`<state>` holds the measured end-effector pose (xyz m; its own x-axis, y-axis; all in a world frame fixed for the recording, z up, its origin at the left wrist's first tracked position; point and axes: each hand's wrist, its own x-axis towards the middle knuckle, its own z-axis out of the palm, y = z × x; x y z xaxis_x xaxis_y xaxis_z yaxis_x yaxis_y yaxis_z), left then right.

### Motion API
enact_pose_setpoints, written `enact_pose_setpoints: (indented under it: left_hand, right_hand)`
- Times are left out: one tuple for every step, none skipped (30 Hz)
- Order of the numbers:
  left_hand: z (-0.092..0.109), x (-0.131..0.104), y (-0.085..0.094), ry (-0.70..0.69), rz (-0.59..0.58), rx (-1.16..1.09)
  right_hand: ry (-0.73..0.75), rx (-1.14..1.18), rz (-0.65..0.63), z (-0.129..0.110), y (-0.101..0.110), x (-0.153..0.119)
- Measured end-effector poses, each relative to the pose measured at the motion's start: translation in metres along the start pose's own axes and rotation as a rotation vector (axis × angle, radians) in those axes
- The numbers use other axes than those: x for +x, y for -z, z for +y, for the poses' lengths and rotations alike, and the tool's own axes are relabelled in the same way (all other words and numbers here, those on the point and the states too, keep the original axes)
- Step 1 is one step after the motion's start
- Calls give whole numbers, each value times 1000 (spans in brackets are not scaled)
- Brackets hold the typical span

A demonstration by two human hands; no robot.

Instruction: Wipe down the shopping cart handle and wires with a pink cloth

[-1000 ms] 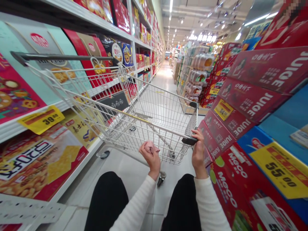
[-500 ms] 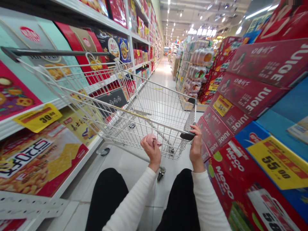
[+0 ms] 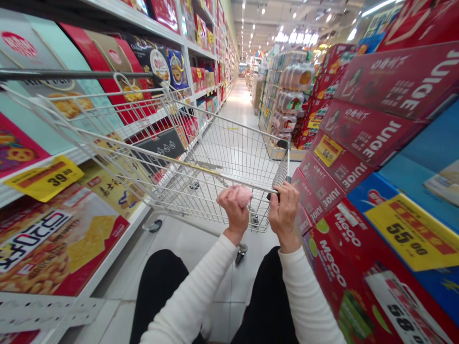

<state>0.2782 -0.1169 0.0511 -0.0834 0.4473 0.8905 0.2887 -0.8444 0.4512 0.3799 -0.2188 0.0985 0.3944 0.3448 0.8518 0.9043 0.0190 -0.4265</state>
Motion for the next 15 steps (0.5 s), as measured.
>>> enact_pose_setpoints:
  left_hand:
    - [3, -4, -1, -57, -62, -12]
    - [4, -7, -2, -102, -109, -23]
    - [3, -8, -2, -125, -130, -26]
    - [0, -7, -1, -121, -118, -20]
    - [-4, -2, 1, -91, -75, -7]
    - [-10, 5, 3, -46, -15, 9]
    - [-17, 14, 6, 5, 48, 27]
    - [-23, 24, 9, 52, 104, 46]
    - [-29, 33, 12, 88, 145, 65]
    - [-33, 42, 15, 110, 169, 81]
    - [-35, 48, 17, 113, 179, 95]
    - [-35, 51, 19, 94, 178, 102]
    - [-32, 52, 20, 48, 164, 101]
    - [-28, 50, 20, -21, 135, 94]
    - [-22, 47, 19, -112, 91, 82]
  right_hand:
    - [-2, 5, 16, 2, -1, 0]
    - [-4, 7, 27, 3, -2, 0]
    - [-5, 9, 31, 5, -3, 0]
    - [-4, 12, 25, 6, -3, 1]
    - [1, 17, 14, 8, -2, 1]
    - [7, 23, 2, 9, -1, 1]
    - [15, 31, -8, 9, 0, 1]
    - [22, 40, -14, 10, 1, 1]
    - [29, 48, -15, 11, 2, 1]
    - [35, 55, -15, 11, 3, 1]
    - [39, 61, -11, 12, 3, 1]
    - [41, 68, -5, 12, 3, 1]
    - [44, 75, 0, 13, 2, 1]
    - [46, 83, 5, 13, 2, 1]
    - [49, 88, 9, 14, 1, 1]
